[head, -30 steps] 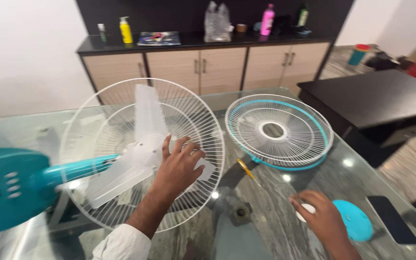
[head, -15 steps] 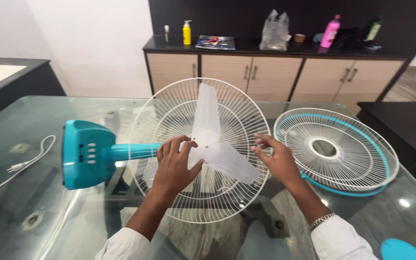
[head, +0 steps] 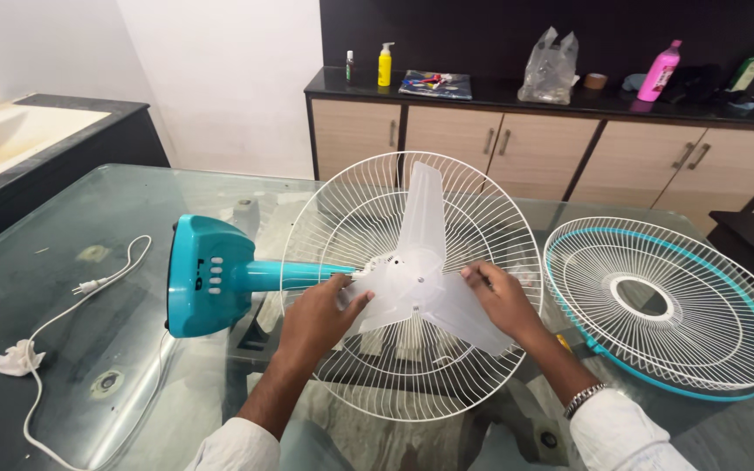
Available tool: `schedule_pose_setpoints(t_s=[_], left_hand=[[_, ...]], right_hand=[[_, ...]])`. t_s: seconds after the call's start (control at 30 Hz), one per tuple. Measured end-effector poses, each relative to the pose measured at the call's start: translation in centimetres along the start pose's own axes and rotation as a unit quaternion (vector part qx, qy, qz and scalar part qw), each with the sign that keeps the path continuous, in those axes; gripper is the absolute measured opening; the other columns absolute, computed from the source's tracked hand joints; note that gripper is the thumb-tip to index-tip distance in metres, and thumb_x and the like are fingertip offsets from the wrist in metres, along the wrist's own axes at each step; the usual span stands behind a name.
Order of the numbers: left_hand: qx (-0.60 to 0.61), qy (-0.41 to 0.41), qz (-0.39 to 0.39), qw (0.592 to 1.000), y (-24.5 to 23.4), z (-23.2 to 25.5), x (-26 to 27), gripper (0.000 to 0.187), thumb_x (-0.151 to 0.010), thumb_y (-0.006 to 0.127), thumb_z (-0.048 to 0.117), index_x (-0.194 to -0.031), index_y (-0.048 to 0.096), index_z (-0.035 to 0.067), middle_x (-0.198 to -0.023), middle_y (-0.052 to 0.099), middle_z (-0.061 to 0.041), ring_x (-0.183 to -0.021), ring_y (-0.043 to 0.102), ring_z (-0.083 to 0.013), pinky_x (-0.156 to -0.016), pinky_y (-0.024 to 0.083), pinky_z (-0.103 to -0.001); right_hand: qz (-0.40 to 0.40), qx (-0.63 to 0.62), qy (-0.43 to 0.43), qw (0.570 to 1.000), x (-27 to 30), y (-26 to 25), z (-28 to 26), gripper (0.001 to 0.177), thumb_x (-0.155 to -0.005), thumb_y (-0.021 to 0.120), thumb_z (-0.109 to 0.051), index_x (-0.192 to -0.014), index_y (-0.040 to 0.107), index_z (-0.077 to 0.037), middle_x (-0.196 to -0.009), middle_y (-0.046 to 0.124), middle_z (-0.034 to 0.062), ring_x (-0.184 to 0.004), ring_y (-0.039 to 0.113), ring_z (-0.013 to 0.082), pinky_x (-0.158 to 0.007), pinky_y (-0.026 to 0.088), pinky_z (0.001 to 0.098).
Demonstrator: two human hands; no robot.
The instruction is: The person disassembles a teal LG table fan on a glass table. They remove the front grille, detach the fan blades, unscrew the rear grille, and use a screwdriver to loosen the motor housing.
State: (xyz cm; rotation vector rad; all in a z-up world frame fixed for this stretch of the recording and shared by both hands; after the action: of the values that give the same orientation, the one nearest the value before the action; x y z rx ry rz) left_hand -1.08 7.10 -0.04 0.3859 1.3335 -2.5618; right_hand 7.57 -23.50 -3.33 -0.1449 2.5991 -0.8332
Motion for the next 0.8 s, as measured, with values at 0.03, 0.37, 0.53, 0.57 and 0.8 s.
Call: schedule_pose_setpoints(t_s=[0.03,0.37,0.53,0.57,0.8], left_hand=[[-0.006,-0.008,-0.017,1.000,0.1,-0.1,-0.2,0.049,-0.090,0.068,0.053,-0.116,0.068,0.012,-0.092,0.076,-0.010,-0.084,0.074,-0.0296,-0.072,0.057,-0.046],[0.006,0.013,0.046,0.999,0.7,-0.5,-0.8,0.039,-0.092,0.066,0.049,-0.096,0.074,0.011,-0.074,0.075,-0.006,-0.066,0.073,-0.0251,-0.060,0.056,-0.042],[0.003,-0.018,0.036,0.999,1.0,-0.6,-0.9,0.040,-0.091,0.067,0.051,-0.085,0.072,0.012,-0.069,0.074,-0.004,-0.062,0.072,-0.0239,-0.058,0.055,-0.040],[0.003,-0.022,0.035,0.999,1.0,-0.6,-0.9,0.040,-0.092,0.067,0.051,-0.084,0.072,0.012,-0.069,0.074,-0.004,-0.061,0.072,-0.0238,-0.057,0.054,-0.040],[-0.016,-0.022,0.045,0.999,0.4,-0.1,-1.0,0.041,-0.090,0.067,0.053,-0.080,0.071,0.013,-0.065,0.072,-0.004,-0.061,0.071,-0.0261,-0.056,0.053,-0.042]], right_hand=[[-0.009,0.012,-0.019,1.000,0.1,0.2,-0.2,0.049,-0.100,0.057,-0.048,-0.110,0.071,-0.002,-0.090,0.075,0.0113,-0.081,0.070,0.0192,-0.075,0.055,0.0351],[-0.054,0.041,0.021,0.998,1.2,1.5,-1.5,0.047,-0.096,0.062,-0.045,-0.113,0.074,-0.004,-0.059,0.069,0.0096,-0.053,0.067,0.0140,-0.052,0.051,0.0336],[-0.049,0.048,0.022,0.997,1.1,1.6,-1.6,0.049,-0.094,0.062,-0.047,-0.113,0.074,-0.004,-0.058,0.069,0.0094,-0.052,0.067,0.0141,-0.051,0.051,0.0342],[-0.049,0.055,0.027,0.997,1.0,1.5,-1.6,0.049,-0.094,0.062,-0.048,-0.113,0.074,-0.004,-0.058,0.069,0.0098,-0.051,0.067,0.0148,-0.050,0.051,0.0347],[-0.071,0.039,0.016,0.997,1.3,1.4,-1.6,0.046,-0.095,0.062,-0.046,-0.111,0.074,-0.004,-0.065,0.073,0.0090,-0.054,0.070,0.0146,-0.052,0.054,0.0337]])
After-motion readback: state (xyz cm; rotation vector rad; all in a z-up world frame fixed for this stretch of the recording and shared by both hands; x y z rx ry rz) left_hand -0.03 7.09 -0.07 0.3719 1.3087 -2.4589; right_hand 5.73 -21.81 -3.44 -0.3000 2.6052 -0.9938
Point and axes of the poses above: each hand's wrist, its own x-axis away from the middle knuckle, its own y-axis out of the palm, z = x × y, the point moved 3 cm from there along -x, towards the middle knuckle
